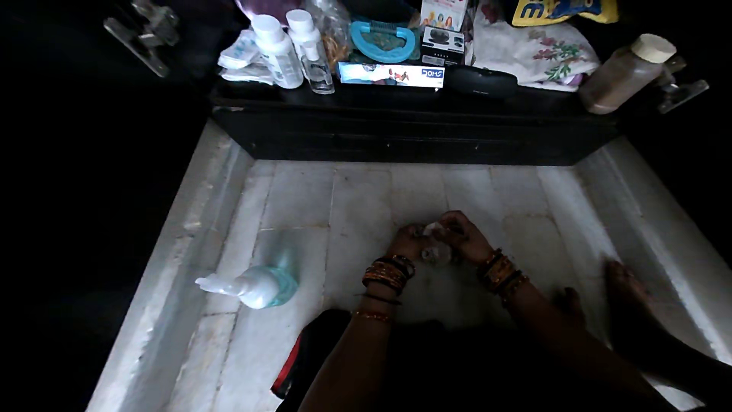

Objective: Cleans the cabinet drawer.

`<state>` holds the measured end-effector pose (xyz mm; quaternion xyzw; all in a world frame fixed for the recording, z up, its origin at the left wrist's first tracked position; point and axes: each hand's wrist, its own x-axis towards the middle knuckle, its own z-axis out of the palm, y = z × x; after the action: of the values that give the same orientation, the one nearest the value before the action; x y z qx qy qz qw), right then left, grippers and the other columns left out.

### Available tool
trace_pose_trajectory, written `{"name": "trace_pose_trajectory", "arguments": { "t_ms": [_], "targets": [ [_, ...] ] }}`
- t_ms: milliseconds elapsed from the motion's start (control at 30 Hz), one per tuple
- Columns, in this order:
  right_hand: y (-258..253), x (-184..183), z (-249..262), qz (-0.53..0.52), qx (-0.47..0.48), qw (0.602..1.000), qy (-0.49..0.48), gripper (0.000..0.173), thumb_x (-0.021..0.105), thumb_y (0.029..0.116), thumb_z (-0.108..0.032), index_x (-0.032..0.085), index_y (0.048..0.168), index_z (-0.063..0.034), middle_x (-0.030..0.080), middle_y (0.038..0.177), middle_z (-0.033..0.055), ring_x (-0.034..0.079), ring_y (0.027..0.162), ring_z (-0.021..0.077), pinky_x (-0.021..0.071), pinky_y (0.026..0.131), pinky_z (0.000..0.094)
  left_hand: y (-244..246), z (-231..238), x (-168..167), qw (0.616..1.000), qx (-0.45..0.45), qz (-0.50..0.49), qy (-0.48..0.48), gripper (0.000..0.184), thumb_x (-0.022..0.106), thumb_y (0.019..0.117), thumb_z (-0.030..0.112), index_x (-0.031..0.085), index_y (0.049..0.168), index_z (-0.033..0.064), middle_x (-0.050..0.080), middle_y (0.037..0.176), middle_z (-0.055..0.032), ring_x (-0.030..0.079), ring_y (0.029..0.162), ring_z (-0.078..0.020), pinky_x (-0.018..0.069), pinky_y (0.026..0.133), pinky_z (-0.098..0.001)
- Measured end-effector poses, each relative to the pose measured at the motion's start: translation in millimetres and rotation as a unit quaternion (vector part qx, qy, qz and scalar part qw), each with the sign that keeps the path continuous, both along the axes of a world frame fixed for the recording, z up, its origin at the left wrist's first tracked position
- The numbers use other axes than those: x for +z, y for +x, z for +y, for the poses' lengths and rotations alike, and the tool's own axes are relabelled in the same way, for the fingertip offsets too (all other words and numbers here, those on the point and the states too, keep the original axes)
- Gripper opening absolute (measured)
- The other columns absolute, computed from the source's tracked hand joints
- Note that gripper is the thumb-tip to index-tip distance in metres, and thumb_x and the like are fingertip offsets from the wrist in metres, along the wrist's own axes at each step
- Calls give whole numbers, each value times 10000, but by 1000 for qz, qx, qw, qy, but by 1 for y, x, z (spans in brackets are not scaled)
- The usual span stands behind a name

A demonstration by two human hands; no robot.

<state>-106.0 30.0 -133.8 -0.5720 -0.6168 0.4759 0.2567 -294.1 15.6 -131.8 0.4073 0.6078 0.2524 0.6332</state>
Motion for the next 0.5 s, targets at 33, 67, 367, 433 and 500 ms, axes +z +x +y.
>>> {"name": "trace_pose_trajectory", "arguments": {
  "t_ms": [33,67,367,433,500],
  "targets": [
    [8,7,0,6,-15,1000,20,372,637,1010,-117,564,1367,-43,613,1344,173,645,1141,295,547,948,489,-1,3,8,1000,14,1,-2,416,690,988,162,577,1370,42,669,1193,-205,657,998,-302,549,861,-485],
    [15,15,1,1,-40,998,48,370,619,1009,-101,565,1368,-30,600,1368,190,642,1151,311,546,935,492,-1,8,18,999,38,-1,-1,393,685,990,125,585,1355,21,666,1183,-203,652,998,-284,543,877,-463],
    [33,76,-7,-43,5,997,-71,538,674,989,-102,476,1487,-53,585,1419,142,685,1128,237,594,911,403,-8,11,29,966,213,-75,127,360,676,980,62,593,1329,42,690,1136,-155,681,965,-213,574,872,-407],
    [23,66,-9,-36,4,998,-42,852,767,922,-120,271,1613,-82,291,1662,167,549,1360,306,552,1011,448,-9,8,30,966,191,-92,150,331,668,973,27,590,1295,22,686,1111,-144,675,939,-192,575,852,-384],
    [16,56,-7,-5,2,1000,13,985,833,850,-142,239,1634,-114,214,1698,150,463,1438,317,527,1046,479,-11,5,34,970,137,-82,183,283,676,958,3,623,1236,19,684,1100,-118,665,922,-175,571,824,-365]
  ]
}}
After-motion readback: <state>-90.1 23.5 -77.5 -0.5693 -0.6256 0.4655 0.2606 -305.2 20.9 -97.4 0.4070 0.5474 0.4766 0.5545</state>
